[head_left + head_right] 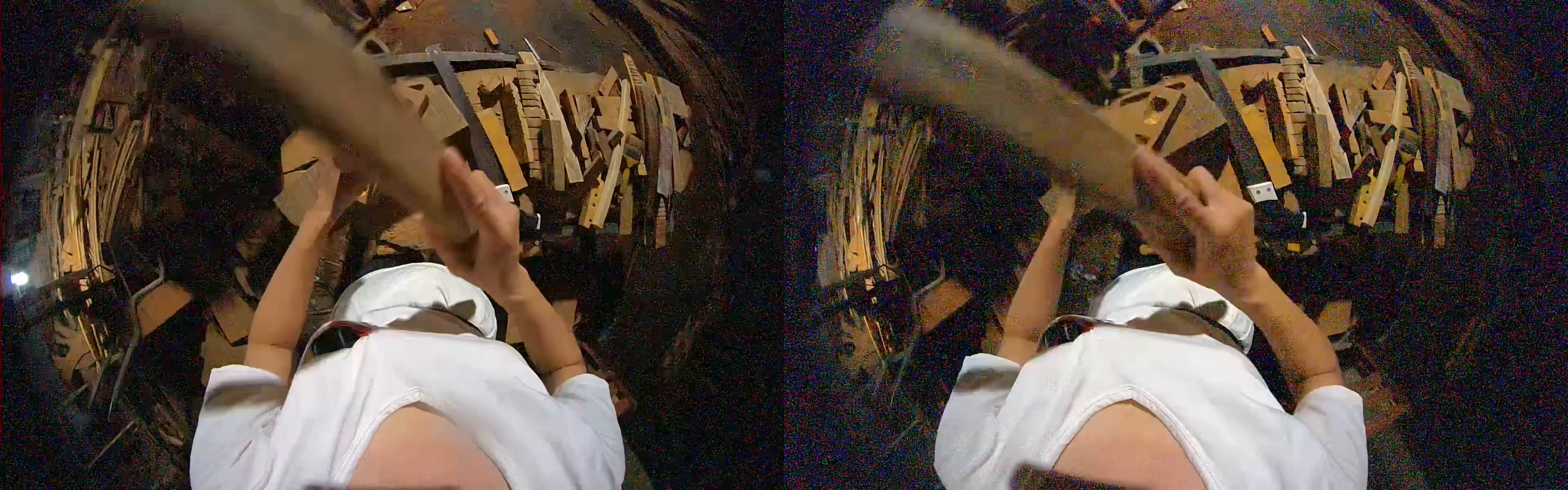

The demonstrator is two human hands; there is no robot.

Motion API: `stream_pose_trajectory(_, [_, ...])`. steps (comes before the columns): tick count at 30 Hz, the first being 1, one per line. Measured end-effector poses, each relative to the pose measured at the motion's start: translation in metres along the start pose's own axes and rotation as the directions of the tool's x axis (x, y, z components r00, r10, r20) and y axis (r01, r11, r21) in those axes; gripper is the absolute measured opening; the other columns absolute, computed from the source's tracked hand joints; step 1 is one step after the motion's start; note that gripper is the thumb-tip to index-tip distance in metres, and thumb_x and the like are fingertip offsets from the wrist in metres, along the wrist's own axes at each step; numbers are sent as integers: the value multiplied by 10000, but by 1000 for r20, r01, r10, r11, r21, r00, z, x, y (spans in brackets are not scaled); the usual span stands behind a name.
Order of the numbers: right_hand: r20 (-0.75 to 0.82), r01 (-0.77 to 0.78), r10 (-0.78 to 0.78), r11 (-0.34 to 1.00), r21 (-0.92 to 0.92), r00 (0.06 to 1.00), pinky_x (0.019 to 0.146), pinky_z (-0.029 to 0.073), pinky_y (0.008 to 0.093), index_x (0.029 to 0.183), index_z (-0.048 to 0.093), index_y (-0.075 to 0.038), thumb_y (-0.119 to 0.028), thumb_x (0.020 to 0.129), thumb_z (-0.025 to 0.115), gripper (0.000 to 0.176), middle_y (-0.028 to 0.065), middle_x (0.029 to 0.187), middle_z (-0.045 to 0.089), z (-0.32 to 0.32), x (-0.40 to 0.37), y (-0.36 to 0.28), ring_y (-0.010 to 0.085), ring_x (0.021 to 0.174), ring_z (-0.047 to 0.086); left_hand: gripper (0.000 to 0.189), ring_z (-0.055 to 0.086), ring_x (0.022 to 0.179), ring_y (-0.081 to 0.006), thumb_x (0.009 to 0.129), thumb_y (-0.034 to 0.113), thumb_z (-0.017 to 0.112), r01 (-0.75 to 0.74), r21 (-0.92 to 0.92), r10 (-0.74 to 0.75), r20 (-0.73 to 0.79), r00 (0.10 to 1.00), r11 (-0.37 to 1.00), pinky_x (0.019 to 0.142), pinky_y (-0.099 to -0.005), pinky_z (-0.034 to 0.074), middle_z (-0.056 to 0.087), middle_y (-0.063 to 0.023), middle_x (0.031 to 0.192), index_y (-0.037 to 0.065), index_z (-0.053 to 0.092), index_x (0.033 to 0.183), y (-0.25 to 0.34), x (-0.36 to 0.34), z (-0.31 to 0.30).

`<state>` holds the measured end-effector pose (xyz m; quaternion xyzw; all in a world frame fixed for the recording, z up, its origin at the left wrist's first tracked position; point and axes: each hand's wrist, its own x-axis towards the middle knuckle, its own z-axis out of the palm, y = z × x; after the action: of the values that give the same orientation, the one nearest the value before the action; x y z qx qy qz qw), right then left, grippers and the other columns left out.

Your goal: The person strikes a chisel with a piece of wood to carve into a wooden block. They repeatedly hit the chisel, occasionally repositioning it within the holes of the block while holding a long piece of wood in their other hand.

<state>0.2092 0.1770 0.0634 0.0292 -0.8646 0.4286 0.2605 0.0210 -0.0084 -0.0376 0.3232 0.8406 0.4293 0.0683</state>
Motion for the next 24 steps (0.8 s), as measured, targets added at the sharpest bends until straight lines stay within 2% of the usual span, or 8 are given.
stream_pose_trajectory(3, [257, 29, 42, 964, -265, 966, 576, 512, 381, 1492, 500, -234, -140, 754, 794, 800, 108, 822, 569, 8, 0, 7, 273, 654, 609, 211, 613, 928, -204, 855, 166, 720, -97, -333, 144, 121, 982, 938, 889, -341, 484, 645, -103, 1009, 42, 655, 1014, 3, 12, -9])
stream_pose_trajectory(4, [234, 113, -36, 939, -325, 972, 519, 485, 387, 1465, 530, -313, -183, 734, 780, 783, 78, 735, 492, 14, -1, 3, 248, 580, 568, 206, 616, 917, -218, 852, 170, 719, -110, 12, 110, 33, 993, 994, 866, -340, 493, 635, -106, 1007, 42, 652, 1000, 14, 5, -7])
stream_pose_trajectory(8, [191, 195, -148, 946, -260, 970, 510, 484, 365, 1448, 548, -334, -201, 733, 776, 762, 61, 739, 495, 14, -3, -12, 238, 560, 560, 234, 636, 903, -191, 833, 148, 777, 49, -118, -47, 19, 999, 992, 827, -308, 511, 648, -89, 964, 65, 661, 1019, 21, -12, -7])
stream_pose_trajectory(14, [275, 156, -61, 928, -339, 959, 513, 480, 377, 1377, 621, -340, -234, 715, 791, 692, 66, 717, 477, 26, -7, -5, 250, 558, 562, 208, 628, 888, -203, 839, 122, 772, -296, 91, 299, -14, 954, 951, 819, -299, 502, 651, -90, 956, 78, 668, 1014, 3, -12, -10])
stream_pose_trajectory(17, [246, 205, -149, 954, -218, 958, 521, 493, 383, 1432, 559, -349, -257, 741, 789, 735, 71, 729, 481, 21, -12, -13, 252, 564, 569, 139, 637, 938, -198, 845, 129, 747, -214, 56, 214, 6, 977, 975, 812, -314, 525, 628, -68, 963, 60, 694, 954, 9, -27, -7])
stream_pose_trajectory(20, [276, 47, 7, 981, -187, 961, 518, 506, 399, 1451, 538, -312, -278, 777, 789, 720, 93, 773, 543, 32, -13, 0, 267, 580, 603, 203, 628, 923, -199, 818, 115, 780, -55, -164, 48, -47, 998, 985, 839, -341, 516, 642, -39, 1011, 74, 702, 1001, -13, -33, 7])
stream_pose_trajectory(23, [314, 81, 4, 964, -255, 949, 523, 516, 409, 1471, 513, -301, -305, 805, 781, 718, 101, 796, 565, 32, -15, -3, 273, 597, 628, 207, 621, 899, -203, 828, 126, 770, -404, -130, 397, -73, 915, 906, 848, -344, 510, 658, -47, 1033, 49, 695, 1004, -38, -24, 5])
stream_pose_trajectory(24, [297, 42, 36, 966, -254, 954, 564, 534, 404, 1497, 478, -283, -249, 786, 804, 783, 93, 806, 571, 33, -18, -2, 289, 643, 642, 176, 613, 874, -203, 880, 144, 731, -302, -37, 294, -135, 946, 953, 859, -342, 503, 676, -72, 1037, 38, 696, 1016, -28, -35, 13])
